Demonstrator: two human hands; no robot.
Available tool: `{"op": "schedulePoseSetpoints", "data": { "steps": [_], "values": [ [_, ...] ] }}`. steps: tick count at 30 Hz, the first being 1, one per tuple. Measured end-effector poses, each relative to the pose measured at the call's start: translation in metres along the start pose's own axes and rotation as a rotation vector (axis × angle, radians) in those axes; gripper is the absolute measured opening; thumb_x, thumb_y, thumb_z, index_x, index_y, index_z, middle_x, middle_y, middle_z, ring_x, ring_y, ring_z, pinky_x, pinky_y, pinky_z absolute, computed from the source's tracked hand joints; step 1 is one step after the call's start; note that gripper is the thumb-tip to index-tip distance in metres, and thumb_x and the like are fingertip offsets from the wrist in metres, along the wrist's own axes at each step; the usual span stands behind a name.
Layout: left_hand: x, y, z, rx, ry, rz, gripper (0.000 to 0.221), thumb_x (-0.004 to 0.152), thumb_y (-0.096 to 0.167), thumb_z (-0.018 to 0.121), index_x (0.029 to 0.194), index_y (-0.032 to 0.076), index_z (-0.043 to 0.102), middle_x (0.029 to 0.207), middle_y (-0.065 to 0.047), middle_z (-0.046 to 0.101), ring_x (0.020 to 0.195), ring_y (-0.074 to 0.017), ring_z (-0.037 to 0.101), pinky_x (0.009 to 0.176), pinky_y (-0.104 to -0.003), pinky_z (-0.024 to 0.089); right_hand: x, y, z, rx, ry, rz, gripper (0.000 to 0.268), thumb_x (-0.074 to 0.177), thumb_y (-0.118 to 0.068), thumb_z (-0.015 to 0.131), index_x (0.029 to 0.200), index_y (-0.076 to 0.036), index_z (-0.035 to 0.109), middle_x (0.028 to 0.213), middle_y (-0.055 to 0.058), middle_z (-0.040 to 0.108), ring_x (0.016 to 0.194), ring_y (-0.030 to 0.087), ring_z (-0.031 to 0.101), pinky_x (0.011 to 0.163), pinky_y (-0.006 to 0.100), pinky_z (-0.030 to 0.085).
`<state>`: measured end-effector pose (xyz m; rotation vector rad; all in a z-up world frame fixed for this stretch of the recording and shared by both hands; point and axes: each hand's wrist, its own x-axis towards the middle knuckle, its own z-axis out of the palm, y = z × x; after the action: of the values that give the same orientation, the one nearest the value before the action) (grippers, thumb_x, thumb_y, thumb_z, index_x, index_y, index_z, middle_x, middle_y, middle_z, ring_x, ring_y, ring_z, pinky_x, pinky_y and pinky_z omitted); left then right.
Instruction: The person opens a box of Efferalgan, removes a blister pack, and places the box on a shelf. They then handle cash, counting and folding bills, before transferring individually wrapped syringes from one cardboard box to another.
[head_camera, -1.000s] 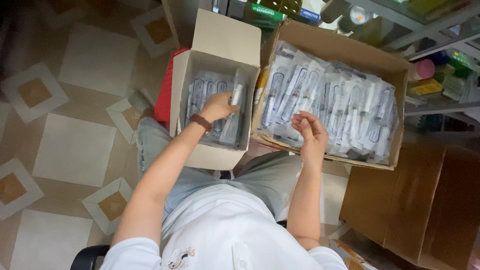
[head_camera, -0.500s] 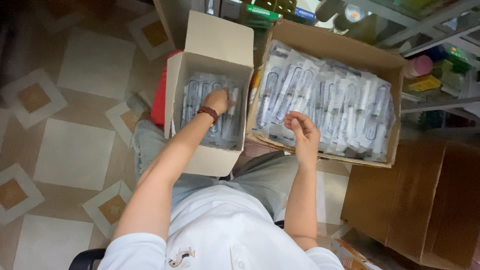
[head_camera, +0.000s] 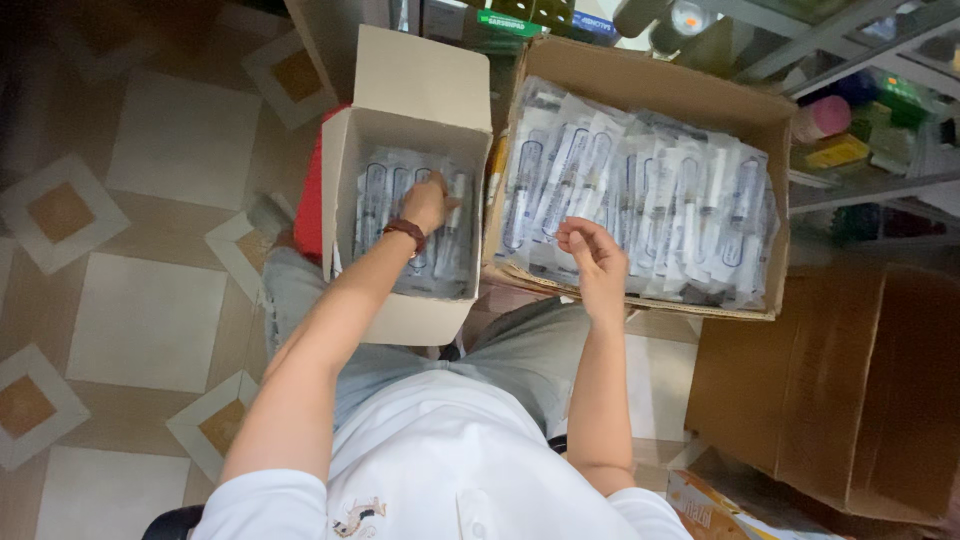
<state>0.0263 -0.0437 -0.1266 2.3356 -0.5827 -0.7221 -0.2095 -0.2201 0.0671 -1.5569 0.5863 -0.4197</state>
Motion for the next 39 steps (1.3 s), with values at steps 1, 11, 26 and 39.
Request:
{"op": "schedulePoseSetpoints", "data": {
  "steps": [1,11,26,39],
  "values": [
    [0.001,-0.002,-0.001,0.021,-0.019,0.008,0.047,0.088,0.038,0.078,0.113,-0.001,0.065,0.103,-0.027,0.073,0.101,-0.0451,0.069,0.088,-0.052,0.055,0.000,0.001,-0.002,0.023,-0.002,0.015,0.023,0.105,-0.009,0.060,0.122,0.004,0.067,0.113,0.009,0.072,0.105,0.019,0.071,0.096,0.034,0.058],
    [-0.020,0.019,-0.041,-0.091,0.165,0.080,0.044,0.088,0.029,0.075,0.123,0.004,0.065,0.096,-0.020,0.074,0.092,-0.0384,0.072,0.079,-0.048,0.056,0.057,0.010,-0.030,-0.937,0.119,0.100,0.052,0.093,-0.030,0.071,0.138,-0.007,0.058,0.108,0.023,0.075,0.103,0.040,0.071,0.089,0.047,0.054],
    [-0.104,0.063,-0.078,-1.033,0.069,0.160,0.030,0.105,0.019,0.061,0.132,0.005,0.061,0.112,-0.003,0.067,0.098,-0.0096,0.065,0.083,-0.025,0.055,0.068,0.030,-0.033,-0.956,0.147,0.208,0.085,0.082,-0.012,0.076,0.157,-0.015,0.036,0.100,0.028,0.067,0.089,0.041,0.067,0.081,0.046,0.053],
    [-0.150,0.137,-0.134,-1.280,-0.493,0.105,0.061,0.099,0.047,0.053,0.144,0.006,0.052,0.100,-0.010,0.075,0.083,-0.0143,0.071,0.076,-0.028,0.061,0.019,-0.036,0.023,-0.176,0.095,-0.345,0.036,0.082,0.004,0.079,0.114,-0.009,0.068,0.116,0.002,0.068,0.099,0.015,0.064,0.090,0.034,0.051]
  ]
}}
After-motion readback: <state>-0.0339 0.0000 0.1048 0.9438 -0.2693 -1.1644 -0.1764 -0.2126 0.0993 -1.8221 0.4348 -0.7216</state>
